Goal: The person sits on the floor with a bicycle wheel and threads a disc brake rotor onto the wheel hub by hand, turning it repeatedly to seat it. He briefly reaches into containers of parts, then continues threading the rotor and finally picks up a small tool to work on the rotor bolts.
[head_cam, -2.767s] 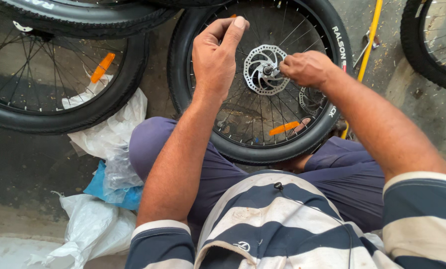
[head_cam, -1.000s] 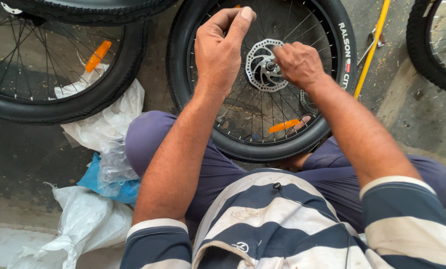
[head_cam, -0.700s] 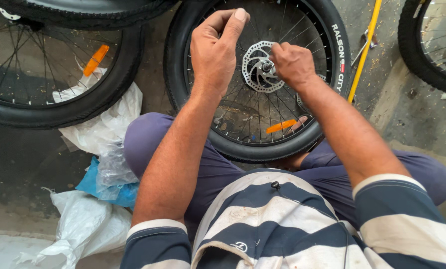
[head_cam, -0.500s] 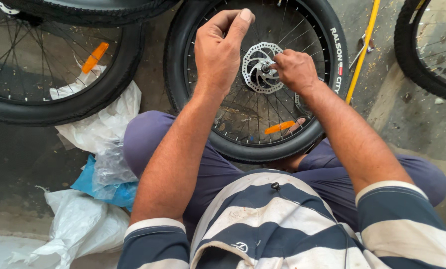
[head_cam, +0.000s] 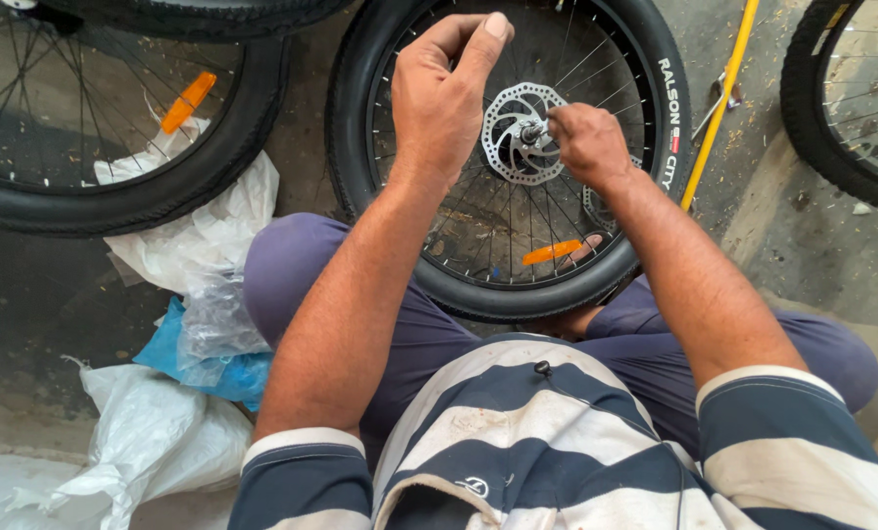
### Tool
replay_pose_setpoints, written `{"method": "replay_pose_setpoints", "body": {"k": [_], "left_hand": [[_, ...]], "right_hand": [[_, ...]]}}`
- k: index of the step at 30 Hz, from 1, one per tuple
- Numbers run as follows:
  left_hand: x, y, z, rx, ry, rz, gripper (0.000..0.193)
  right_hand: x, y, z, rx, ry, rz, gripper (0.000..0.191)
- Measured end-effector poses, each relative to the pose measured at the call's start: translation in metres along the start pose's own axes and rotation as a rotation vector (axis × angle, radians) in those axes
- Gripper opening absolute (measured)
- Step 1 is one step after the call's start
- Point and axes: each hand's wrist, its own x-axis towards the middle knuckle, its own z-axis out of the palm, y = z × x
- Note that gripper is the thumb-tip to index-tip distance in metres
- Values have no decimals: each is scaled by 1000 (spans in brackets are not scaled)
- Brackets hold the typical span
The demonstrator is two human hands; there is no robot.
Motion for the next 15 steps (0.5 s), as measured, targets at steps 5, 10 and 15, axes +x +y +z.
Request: {"method": "replay_pose_setpoints", "body": {"k": [5, 10, 15], "left_hand": [[0, -3, -1, 6, -1, 4, 27], [0, -9, 1, 7, -4, -3, 27], [-6, -9, 3, 18, 10, -4, 28]], "right_hand": [[-6, 4, 15, -75, 89, 195, 23], [-2, -4, 38, -100, 207, 340, 27], [2, -16, 42, -82, 394, 421, 26]]}}
